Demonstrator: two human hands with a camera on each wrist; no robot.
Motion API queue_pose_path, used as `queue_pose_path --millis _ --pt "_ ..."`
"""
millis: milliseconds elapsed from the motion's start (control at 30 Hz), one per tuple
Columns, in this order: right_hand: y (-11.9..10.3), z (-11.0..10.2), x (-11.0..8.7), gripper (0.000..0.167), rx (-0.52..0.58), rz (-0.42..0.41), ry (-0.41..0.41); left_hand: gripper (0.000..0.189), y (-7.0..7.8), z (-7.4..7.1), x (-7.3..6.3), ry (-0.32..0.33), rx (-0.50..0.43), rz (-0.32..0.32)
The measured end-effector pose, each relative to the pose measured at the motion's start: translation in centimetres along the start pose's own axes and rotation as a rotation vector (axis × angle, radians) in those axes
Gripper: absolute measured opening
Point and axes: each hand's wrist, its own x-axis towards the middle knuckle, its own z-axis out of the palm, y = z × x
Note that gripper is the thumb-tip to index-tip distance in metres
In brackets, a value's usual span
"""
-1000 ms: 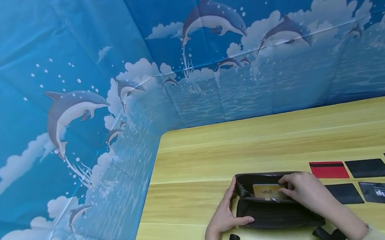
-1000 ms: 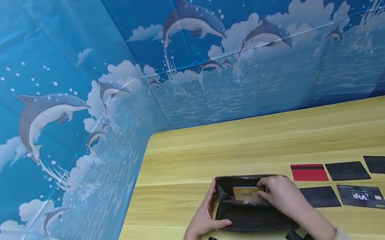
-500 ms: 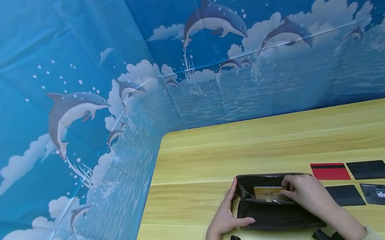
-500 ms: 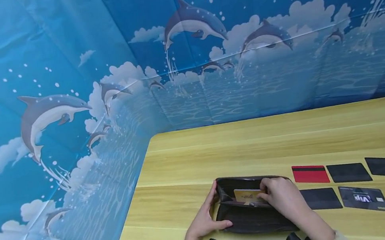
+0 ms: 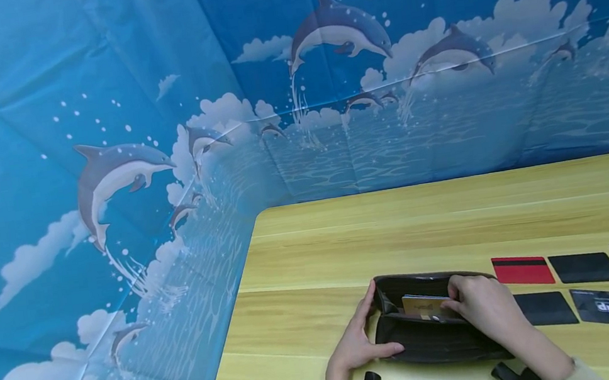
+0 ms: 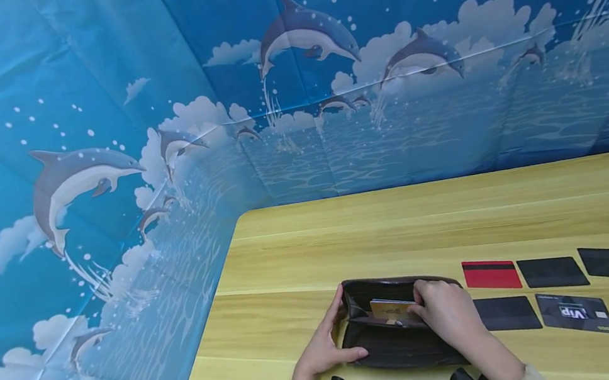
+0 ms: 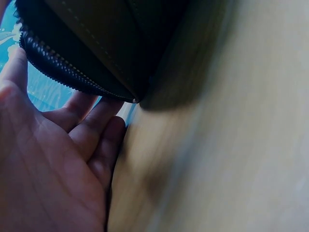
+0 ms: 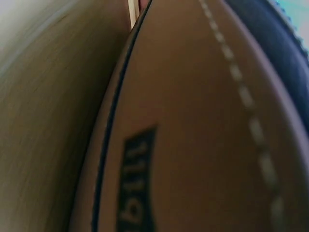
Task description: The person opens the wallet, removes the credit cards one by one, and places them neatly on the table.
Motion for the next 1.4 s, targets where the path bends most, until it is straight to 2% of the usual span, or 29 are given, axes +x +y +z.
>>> queue_pose_path --millis 100,133,333,400,567,1133,1400 --pt "0.0 0.0 0.0 0.038 -0.003 0.0 -0.009 0.117 -0.1 0.0 0.0 -0.006 -0.006 -0.015" --pt "0.1 -0.1 0.0 0.038 -0.004 0.0 -0.012 0.117 -0.1 0.0 0.0 -0.001 0.001 -0.002" --pt "0.2 -0.1 0.1 0.038 -0.009 -0.013 -0.013 0.113 2.6 -0.4 0.0 0.015 0.014 0.068" --pt "0.3 0.0 0.2 0.037 -0.009 -0.018 -0.009 0.111 3.2 -0.5 0.0 0.009 0.005 0.057" --pt "0.4 0.1 0.1 0.035 -0.01 -0.02 -0.006 0.111 3.4 -0.5 0.0 -0.001 0.009 0.029" --pt "0.6 0.1 -0.1 0.032 0.003 -0.019 0.0 0.111 3.4 -0.5 0.0 0.005 0.026 0.05" --pt "0.9 0.4 -0.4 0.032 0.04 -0.045 0.078 0.111 3.3 -0.5 -0.1 -0.006 0.021 0.042"
